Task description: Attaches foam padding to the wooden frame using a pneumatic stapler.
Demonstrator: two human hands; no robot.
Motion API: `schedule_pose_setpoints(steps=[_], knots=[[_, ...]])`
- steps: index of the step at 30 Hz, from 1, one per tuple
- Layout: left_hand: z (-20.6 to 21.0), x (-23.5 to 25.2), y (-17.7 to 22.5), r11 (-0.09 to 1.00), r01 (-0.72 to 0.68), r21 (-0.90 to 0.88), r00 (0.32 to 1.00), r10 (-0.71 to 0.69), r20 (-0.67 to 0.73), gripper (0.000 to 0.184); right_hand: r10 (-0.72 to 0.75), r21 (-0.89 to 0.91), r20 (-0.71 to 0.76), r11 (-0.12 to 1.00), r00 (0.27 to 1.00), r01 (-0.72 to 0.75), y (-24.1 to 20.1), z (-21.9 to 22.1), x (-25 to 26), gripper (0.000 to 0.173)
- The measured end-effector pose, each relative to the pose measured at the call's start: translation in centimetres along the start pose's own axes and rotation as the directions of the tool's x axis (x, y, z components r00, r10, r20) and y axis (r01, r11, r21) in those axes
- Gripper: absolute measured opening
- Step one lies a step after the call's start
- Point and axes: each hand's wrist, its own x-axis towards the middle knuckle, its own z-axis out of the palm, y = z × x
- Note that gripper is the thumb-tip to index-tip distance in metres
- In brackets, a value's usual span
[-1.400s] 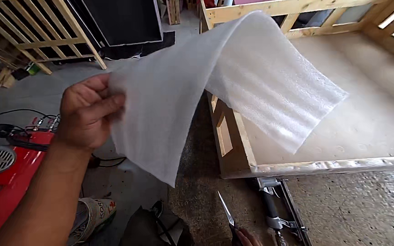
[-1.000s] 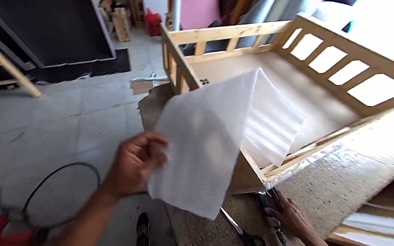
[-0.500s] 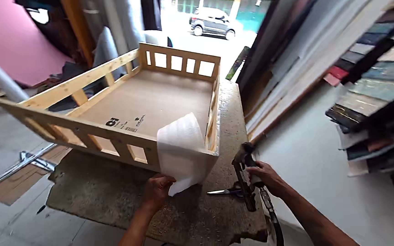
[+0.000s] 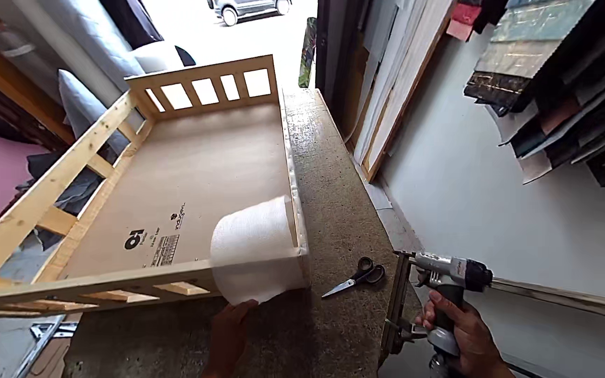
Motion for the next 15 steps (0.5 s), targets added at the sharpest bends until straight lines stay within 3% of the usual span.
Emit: schedule_pose_setpoints(steps=[3, 6, 11, 15], knots=[[0.2, 0.5, 0.1, 1.000, -0.014, -0.027, 1.000, 0.014, -0.002, 0.018, -0.071, 0.096, 0.121, 0.994, 0.990, 0.060, -0.5, 0.0, -1.1, 0.024], [-0.1, 1.1, 0.1, 0.999, -0.001, -0.036, 0.999, 0.003, 0.044, 0.019, -0.176, 0.139, 0.239, 0.979, 0.955, 0.146, 0.3, 0.1, -1.2, 0.045], [-0.8, 3.1, -1.3, 0.998, -0.063, 0.010, 0.979, 0.060, 0.197, 0.024, -0.251, 0.102, 0.016, 0.963, 0.968, 0.248, 1.6, 4.8, -3.6, 0.044], [-1.1, 4.4, -2.6, 0.981, -0.188, 0.047, 0.954, 0.171, 0.247, 0.026, -0.180, 0.113, -0.139, 0.974, 0.974, 0.196, 3.8, 8.2, -5.1, 0.046]])
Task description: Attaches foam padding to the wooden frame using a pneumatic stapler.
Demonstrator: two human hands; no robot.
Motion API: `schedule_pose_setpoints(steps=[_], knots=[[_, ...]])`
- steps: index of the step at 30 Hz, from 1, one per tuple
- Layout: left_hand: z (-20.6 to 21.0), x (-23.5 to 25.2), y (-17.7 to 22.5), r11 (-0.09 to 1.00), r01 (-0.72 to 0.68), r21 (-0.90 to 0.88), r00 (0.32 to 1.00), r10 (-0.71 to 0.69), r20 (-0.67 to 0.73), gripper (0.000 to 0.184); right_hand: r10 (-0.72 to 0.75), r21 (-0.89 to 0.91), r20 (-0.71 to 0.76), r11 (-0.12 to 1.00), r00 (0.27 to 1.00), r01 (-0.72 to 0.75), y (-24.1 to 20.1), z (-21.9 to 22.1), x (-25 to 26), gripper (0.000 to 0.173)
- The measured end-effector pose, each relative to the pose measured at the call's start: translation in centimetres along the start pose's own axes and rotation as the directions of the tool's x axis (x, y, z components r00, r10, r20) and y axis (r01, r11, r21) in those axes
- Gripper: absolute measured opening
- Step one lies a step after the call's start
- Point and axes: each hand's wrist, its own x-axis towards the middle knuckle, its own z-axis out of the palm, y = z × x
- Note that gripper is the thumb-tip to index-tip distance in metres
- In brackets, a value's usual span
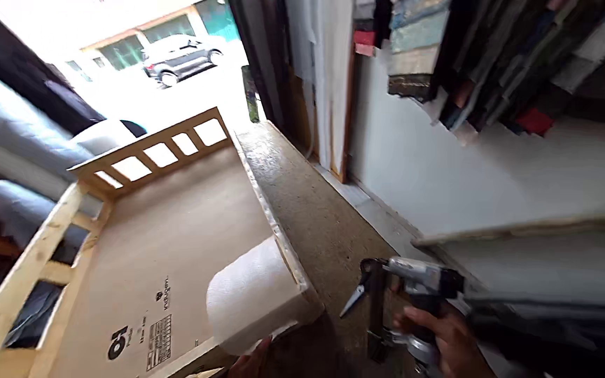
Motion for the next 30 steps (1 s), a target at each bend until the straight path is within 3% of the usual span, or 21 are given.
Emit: schedule_pose_setpoints(steps=[3, 6, 9, 12, 14, 17, 21, 30], knots=[[0.2, 0.6, -0.7, 0.992, -0.129, 0.000, 0.992, 0.129, -0.002, 0.029, 0.074, 0.025, -0.089, 0.997, 0.993, -0.072, 2.9, 1.6, -2.5, 0.045], [0.8, 1.2, -2.2, 0.963, -0.263, 0.063, 0.963, 0.266, -0.048, 0.029, 0.176, 0.333, -0.103, 0.934, 0.979, -0.133, 8.1, 2.9, -5.9, 0.035], [0.2, 1.4, -3.1, 0.931, -0.354, 0.093, 0.935, 0.354, 0.010, 0.033, 0.289, 0.546, -0.149, 0.821, 0.946, -0.165, 14.3, 5.2, -9.5, 0.023], [-0.4, 1.5, -3.4, 0.906, -0.413, 0.093, 0.911, 0.412, 0.021, 0.035, 0.351, 0.643, -0.156, 0.746, 0.923, -0.175, 18.8, 7.5, -11.3, 0.037], [-0.2, 1.8, -3.7, 0.882, -0.460, 0.106, 0.884, 0.466, -0.039, 0.034, 0.375, 0.659, -0.167, 0.730, 0.912, -0.180, 20.5, 8.9, -11.9, 0.035], [0.3, 1.8, -4.2, 0.854, -0.504, 0.126, 0.853, 0.516, -0.081, 0.032, 0.371, 0.671, -0.215, 0.729, 0.903, -0.139, 22.6, 10.2, -12.4, 0.026], [0.0, 2.2, -4.1, 0.812, -0.559, 0.171, 0.820, 0.572, -0.037, 0.033, 0.360, 0.675, -0.235, 0.729, 0.903, -0.115, 23.9, 11.4, -12.1, 0.026], [-0.4, 2.5, -3.7, 0.798, -0.550, 0.247, 0.822, 0.569, -0.010, 0.034, 0.421, 0.672, -0.269, 0.726, 0.866, -0.144, 23.4, 12.8, -11.5, 0.022]])
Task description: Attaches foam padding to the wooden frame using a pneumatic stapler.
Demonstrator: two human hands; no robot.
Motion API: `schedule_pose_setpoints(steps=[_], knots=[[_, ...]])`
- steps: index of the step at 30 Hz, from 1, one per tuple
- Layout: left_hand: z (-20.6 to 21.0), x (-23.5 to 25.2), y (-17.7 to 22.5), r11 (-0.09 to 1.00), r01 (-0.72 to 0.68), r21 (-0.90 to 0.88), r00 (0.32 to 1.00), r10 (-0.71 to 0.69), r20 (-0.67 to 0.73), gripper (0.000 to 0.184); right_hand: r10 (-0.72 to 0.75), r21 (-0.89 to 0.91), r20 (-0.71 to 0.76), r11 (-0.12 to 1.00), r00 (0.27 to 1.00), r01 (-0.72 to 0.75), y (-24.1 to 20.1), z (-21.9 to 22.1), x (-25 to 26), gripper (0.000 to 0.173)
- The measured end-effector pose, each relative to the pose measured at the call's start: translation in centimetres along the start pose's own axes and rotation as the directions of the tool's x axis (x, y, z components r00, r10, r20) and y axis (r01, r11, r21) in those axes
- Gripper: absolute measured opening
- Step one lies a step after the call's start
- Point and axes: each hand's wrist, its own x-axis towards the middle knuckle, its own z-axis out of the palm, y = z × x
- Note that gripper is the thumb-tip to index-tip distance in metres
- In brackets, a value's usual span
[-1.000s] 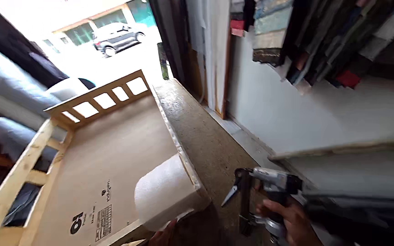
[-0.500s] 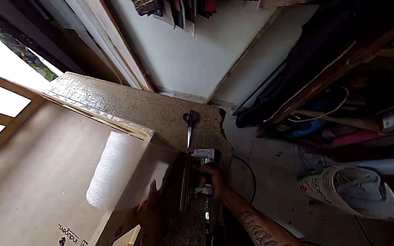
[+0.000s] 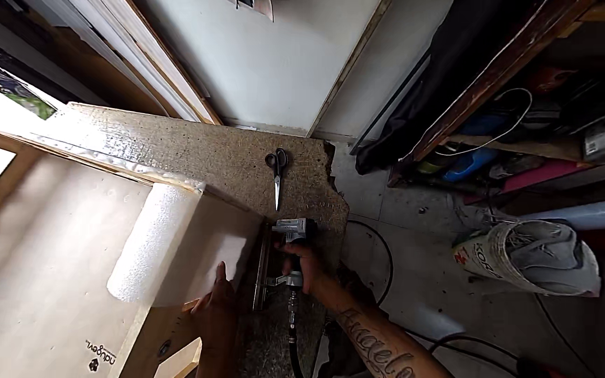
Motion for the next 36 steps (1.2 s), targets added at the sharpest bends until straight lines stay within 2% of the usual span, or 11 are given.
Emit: schedule_pose_setpoints(steps=[9, 15, 21, 26, 31, 36], knots=[[0.2, 0.1, 0.2, 0.999, 0.014, 0.050, 1.000, -0.014, 0.006, 0.034, -0.077, -0.005, -0.072, 0.997, 0.994, 0.077, 1.3, 0.7, 0.4, 0.021], [0.3, 0.1, 0.2, 0.999, 0.034, 0.035, 0.998, -0.036, 0.053, 0.034, -0.106, -0.083, -0.061, 0.991, 0.993, 0.100, 1.5, 1.1, 0.7, 0.020], [-0.6, 0.1, 0.0, 0.996, 0.084, 0.035, 0.983, -0.088, 0.160, 0.041, -0.030, 0.017, -0.044, 0.999, 0.999, 0.030, 2.9, 0.4, -0.7, 0.025], [-0.9, 0.1, -0.3, 0.996, 0.086, 0.032, 0.968, -0.091, 0.234, 0.045, 0.012, 0.011, -0.037, 1.000, 0.999, -0.012, 5.4, 0.6, -1.6, 0.022], [-1.4, 0.5, -0.1, 0.993, 0.118, 0.009, 0.953, -0.116, 0.281, 0.044, 0.052, 0.027, -0.007, 0.998, 0.999, -0.051, 7.9, 0.0, -3.3, 0.024], [-2.6, 1.0, -0.3, 0.975, 0.202, -0.096, 0.917, -0.154, 0.368, 0.040, 0.082, 0.011, 0.025, 0.997, 0.996, -0.082, 9.4, 0.0, -4.6, 0.022]])
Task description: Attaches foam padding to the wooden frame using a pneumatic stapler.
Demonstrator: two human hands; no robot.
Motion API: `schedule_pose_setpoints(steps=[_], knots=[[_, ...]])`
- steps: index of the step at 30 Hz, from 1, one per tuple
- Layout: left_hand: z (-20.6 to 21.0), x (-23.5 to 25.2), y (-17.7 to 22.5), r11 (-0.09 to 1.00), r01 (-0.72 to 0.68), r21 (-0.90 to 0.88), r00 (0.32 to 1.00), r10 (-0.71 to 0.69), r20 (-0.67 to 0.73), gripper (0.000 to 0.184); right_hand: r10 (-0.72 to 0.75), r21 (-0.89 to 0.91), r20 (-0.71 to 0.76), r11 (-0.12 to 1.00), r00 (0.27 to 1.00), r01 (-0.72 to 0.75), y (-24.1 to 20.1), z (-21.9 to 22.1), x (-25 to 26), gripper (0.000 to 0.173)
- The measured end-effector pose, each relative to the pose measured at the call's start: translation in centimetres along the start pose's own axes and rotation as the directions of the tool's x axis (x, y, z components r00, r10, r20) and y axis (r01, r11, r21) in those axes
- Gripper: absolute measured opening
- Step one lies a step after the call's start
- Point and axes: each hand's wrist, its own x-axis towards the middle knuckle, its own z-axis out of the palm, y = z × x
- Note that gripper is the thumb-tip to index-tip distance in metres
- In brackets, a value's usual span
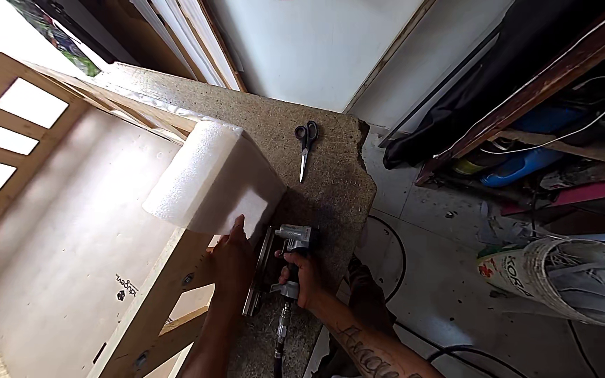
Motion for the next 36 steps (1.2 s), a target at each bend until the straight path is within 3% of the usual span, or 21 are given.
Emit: schedule_pose_setpoints(steps=[4, 7, 10, 12, 14, 16, 18, 19, 21, 23, 24, 26, 27, 29, 33, 36], knots=[[-4.1, -1.0, 0.4, 0.986, 0.058, -0.154, 0.998, -0.052, 0.042, 0.034, 0.052, 0.002, 0.006, 0.999, 0.999, -0.052, 1.5, 0.3, -0.9, 0.025], [-8.5, -1.7, 0.7, 0.995, -0.056, -0.082, 0.993, 0.047, -0.105, 0.029, 0.036, -0.107, 0.026, 0.994, 0.999, -0.033, 0.6, 0.3, -1.7, 0.023], [-12.8, -0.3, -0.2, 0.995, -0.089, -0.041, 0.927, 0.068, -0.368, 0.040, -0.114, -0.252, 0.132, 0.957, 0.985, 0.144, -4.1, 0.6, -3.3, 0.030], [-14.8, 1.6, -1.6, 0.996, 0.076, -0.054, 0.953, -0.089, -0.291, 0.062, -0.266, -0.369, 0.220, 0.868, 0.939, 0.332, -8.4, 0.9, -4.4, 0.037], [-15.2, 4.0, -3.6, 0.941, 0.306, -0.147, 0.951, -0.309, 0.003, 0.091, -0.418, -0.523, 0.318, 0.671, 0.851, 0.525, -13.4, 1.8, -6.1, 0.037], [-14.2, 6.3, -4.9, 0.782, 0.448, -0.433, 0.894, -0.379, 0.239, 0.095, -0.507, -0.640, 0.480, 0.357, 0.716, 0.681, -18.9, 3.1, -7.8, 0.029], [-13.3, 7.8, -4.1, 0.436, 0.414, -0.799, 0.895, -0.355, 0.270, 0.088, -0.485, -0.708, 0.623, -0.016, 0.614, 0.706, -24.4, 5.3, -10.2, 0.036], [-13.3, 8.4, -3.7, 0.294, 0.342, -0.892, 0.910, -0.339, 0.238, 0.086, -0.449, -0.711, 0.672, -0.169, 0.588, 0.683, -26.7, 6.6, -11.6, 0.042], [-13.7, 9.2, -2.9, 0.209, 0.185, -0.960, 0.929, -0.357, 0.101, 0.075, -0.361, -0.666, 0.742, -0.306, 0.565, 0.680, -29.9, 9.5, -13.7, 0.047], [-14.3, 9.9, -3.0, 0.263, -0.001, -0.965, 0.924, -0.370, -0.101, 0.034, -0.285, -0.636, 0.770, -0.262, 0.571, 0.726, -31.5, 12.6, -14.6, 0.043], [-14.8, 10.1, -3.2, 0.303, -0.059, -0.951, 0.922, -0.348, -0.169, 0.024, -0.252, -0.639, 0.766, -0.198, 0.591, 0.743, -31.8, 13.9, -14.7, 0.041], [-15.6, 10.5, -3.6, 0.355, -0.139, -0.925, 0.916, -0.310, -0.256, 0.022, -0.183, -0.665, 0.746, -0.139, 0.641, 0.734, -31.4, 16.4, -14.5, 0.037], [-15.6, 10.8, -3.9, 0.353, -0.152, -0.923, 0.912, -0.310, -0.269, 0.022, -0.154, -0.681, 0.732, -0.167, 0.664, 0.713, -31.1, 17.6, -14.3, 0.034], [-14.8, 11.4, -4.7, 0.337, -0.136, -0.932, 0.907, -0.335, -0.254, 0.024, -0.085, -0.705, 0.702, -0.225, 0.707, 0.673, -30.4, 19.6, -13.4, 0.029], [-13.2, 12.5, -6.0, 0.324, -0.084, -0.942, 0.913, -0.354, -0.203, 0.025, 0.009, -0.750, 0.637, -0.224, 0.771, 0.623, -29.7, 22.0, -11.3, 0.028], [-12.8, 12.8, -6.5, 0.326, -0.025, -0.945, 0.918, -0.367, -0.150, 0.022, 0.012, -0.738, 0.634, -0.287, 0.773, 0.610, -29.2, 22.9, -10.9, 0.027]])
